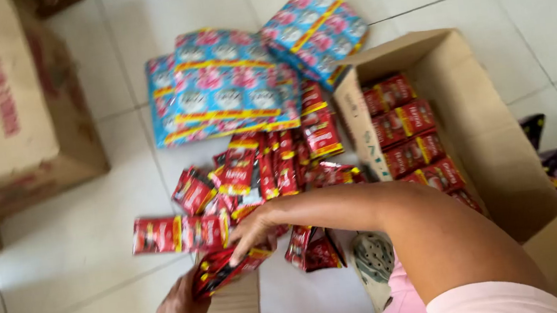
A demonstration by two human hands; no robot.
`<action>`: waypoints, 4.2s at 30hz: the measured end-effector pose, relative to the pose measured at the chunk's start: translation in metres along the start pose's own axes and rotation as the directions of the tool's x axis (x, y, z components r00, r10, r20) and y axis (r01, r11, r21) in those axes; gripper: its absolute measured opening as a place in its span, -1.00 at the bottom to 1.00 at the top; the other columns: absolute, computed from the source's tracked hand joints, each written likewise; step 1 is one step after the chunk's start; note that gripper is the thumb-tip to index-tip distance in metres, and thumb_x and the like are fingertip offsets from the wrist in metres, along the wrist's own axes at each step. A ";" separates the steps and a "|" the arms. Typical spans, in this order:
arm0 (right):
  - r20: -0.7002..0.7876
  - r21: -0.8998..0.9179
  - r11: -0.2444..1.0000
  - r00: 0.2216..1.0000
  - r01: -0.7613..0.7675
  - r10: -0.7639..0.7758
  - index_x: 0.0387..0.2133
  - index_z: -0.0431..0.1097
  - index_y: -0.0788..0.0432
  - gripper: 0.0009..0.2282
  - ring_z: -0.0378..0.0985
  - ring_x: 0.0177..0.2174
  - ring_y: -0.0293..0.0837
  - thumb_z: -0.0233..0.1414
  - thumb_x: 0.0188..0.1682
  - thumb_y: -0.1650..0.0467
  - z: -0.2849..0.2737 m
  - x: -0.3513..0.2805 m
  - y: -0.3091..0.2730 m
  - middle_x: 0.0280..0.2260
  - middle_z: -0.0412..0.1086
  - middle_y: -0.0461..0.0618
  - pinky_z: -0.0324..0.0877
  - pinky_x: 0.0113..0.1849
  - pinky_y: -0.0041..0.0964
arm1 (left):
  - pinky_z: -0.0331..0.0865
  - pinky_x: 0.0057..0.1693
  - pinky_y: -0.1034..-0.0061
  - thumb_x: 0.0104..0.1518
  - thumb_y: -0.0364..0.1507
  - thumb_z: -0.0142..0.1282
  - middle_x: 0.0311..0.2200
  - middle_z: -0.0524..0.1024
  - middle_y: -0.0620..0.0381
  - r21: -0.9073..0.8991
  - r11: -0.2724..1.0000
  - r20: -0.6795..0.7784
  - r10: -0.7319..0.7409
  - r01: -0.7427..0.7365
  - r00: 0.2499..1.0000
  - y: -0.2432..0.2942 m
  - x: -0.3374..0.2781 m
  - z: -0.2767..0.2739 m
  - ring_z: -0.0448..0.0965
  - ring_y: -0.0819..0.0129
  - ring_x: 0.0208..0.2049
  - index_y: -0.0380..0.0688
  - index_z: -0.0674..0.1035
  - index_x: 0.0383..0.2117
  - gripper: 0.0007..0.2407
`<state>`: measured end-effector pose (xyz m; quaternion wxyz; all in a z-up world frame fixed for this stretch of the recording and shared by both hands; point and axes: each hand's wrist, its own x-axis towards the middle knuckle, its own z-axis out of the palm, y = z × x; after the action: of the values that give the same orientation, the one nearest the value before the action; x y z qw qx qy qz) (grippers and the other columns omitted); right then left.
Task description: Organizing and packing various household product sachets into cardboard boxes.
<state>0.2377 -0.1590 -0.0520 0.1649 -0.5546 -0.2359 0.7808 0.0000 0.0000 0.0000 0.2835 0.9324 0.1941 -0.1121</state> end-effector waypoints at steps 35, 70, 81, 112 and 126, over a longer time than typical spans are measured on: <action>-0.626 0.727 0.502 0.752 0.468 0.206 0.04 0.40 0.08 -0.50 0.50 -0.07 -0.07 0.25 -0.24 0.32 0.007 -0.419 0.455 -0.10 0.54 -0.02 0.34 0.02 -0.01 | 0.49 0.05 0.20 0.05 -0.23 0.27 -0.22 0.65 -0.15 -0.434 0.837 0.555 0.539 -0.332 0.634 0.480 0.168 0.131 0.68 -0.03 -0.13 0.04 0.29 0.31 -0.36; -0.973 0.191 0.854 0.024 -0.483 0.232 0.16 0.36 0.36 -0.44 0.50 -0.06 0.37 0.04 0.15 0.09 -0.179 -0.420 0.543 -0.02 0.44 0.47 0.38 -0.04 0.14 | 0.28 0.16 0.39 0.08 -0.36 0.14 -0.35 0.57 0.24 0.299 0.312 0.424 0.803 -0.902 0.418 0.381 0.192 0.090 0.55 0.34 -0.14 0.10 0.62 -0.55 -0.92; -0.967 -0.253 0.967 -0.008 0.034 -0.253 0.31 0.26 0.30 -0.33 0.46 0.03 0.13 0.20 0.14 0.04 -0.407 -0.334 0.229 0.19 0.30 0.33 0.45 -0.13 0.02 | 0.29 0.20 0.24 0.17 -0.23 0.31 -0.02 0.44 -0.16 -0.476 0.860 -0.692 -0.239 -0.182 0.682 0.226 0.287 0.055 0.41 0.09 0.07 -0.24 0.39 0.13 -0.50; -0.874 -0.475 0.733 0.360 -0.487 -0.328 0.26 0.27 0.30 -0.03 0.44 -0.01 0.46 0.32 -0.32 -0.12 -0.482 -0.101 0.061 0.07 0.39 0.47 0.40 0.01 0.29 | 0.51 0.01 0.25 0.00 -0.47 0.30 -0.02 0.43 -0.05 -0.905 -0.304 0.055 -0.778 -0.299 0.625 0.105 0.276 0.070 0.52 0.17 -0.05 -0.15 0.19 0.14 -0.41; -0.820 -0.477 0.751 0.538 -0.456 -0.195 0.41 -0.03 -0.19 -0.04 0.21 0.16 0.50 0.26 -0.31 -0.07 -0.287 -0.047 -0.085 0.27 0.08 0.33 0.13 0.08 0.57 | 0.44 0.07 0.25 0.21 -0.52 0.09 0.02 0.44 -0.06 -0.866 -0.183 -0.018 -0.918 -0.466 0.395 0.033 0.109 0.074 0.51 0.16 -0.01 -0.09 0.19 0.26 -0.51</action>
<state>0.5239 -0.0595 -0.0469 -0.0085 -0.8932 -0.3354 0.2995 0.1051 -0.0354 -0.0790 0.6685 0.1907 0.5488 0.4643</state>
